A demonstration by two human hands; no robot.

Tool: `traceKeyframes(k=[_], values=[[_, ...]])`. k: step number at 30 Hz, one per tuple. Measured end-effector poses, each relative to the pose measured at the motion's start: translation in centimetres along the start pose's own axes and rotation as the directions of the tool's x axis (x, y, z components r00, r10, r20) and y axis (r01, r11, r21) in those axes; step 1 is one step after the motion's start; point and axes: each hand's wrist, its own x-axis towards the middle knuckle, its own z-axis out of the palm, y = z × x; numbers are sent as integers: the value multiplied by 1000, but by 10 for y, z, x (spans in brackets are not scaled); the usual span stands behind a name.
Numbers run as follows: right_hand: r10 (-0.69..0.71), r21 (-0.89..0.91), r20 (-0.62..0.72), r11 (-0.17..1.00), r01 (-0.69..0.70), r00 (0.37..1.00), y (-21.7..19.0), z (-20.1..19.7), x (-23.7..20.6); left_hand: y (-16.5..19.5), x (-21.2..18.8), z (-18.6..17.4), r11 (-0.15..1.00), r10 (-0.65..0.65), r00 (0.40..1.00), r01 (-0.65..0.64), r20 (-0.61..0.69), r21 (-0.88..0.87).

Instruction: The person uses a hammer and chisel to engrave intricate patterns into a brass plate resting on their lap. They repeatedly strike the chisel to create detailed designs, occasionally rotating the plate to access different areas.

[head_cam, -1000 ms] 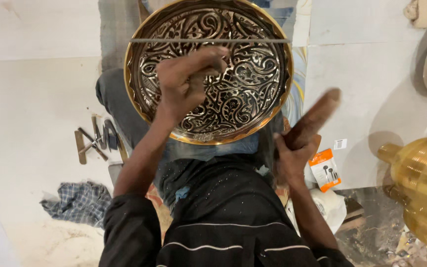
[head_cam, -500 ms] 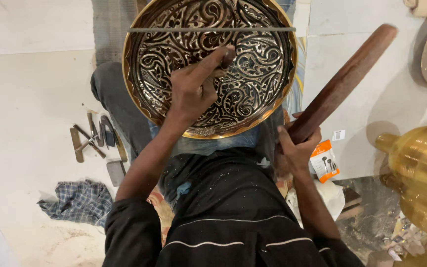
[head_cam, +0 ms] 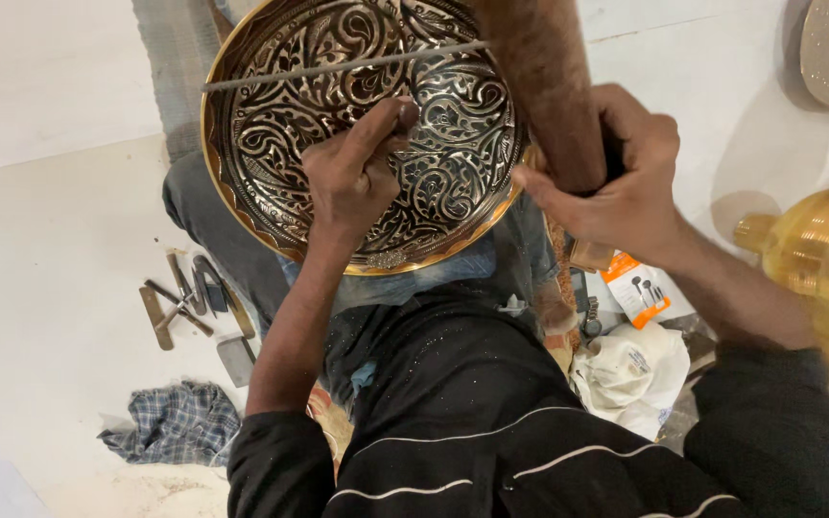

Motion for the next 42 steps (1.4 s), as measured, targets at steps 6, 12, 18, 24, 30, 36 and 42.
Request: traceKeyframes(k=[6, 12, 18, 24, 30, 36, 42], values=[[-64, -442, 338, 870, 219, 939, -18, -33, 31, 5, 2, 4, 999, -19, 1000, 20, 23, -41], [-15, -293, 284, 951, 102, 959, -9, -26, 28, 2, 2, 7, 999, -7, 999, 5, 42, 34], [83, -275, 267, 961, -7, 960, -7, -25, 20, -3, -3, 7, 1000, 7, 999, -8, 38, 6], [85, -257, 259, 966, -16, 962, -6, -21, 19, -4, -5, 7, 998, -19, 999, 16, 46, 60], [104, -277, 266, 960, -27, 959, -7, -16, 14, -2, -5, 4, 999, -6, 998, 3, 61, 45], [47, -305, 243, 952, 30, 969, -9, -10, 10, 4, -2, -5, 1000, 8, 997, -8, 76, 6], [132, -279, 256, 958, -58, 958, -8, -7, 8, 7, -1, -9, 1000, -5, 995, 3, 98, 27]])
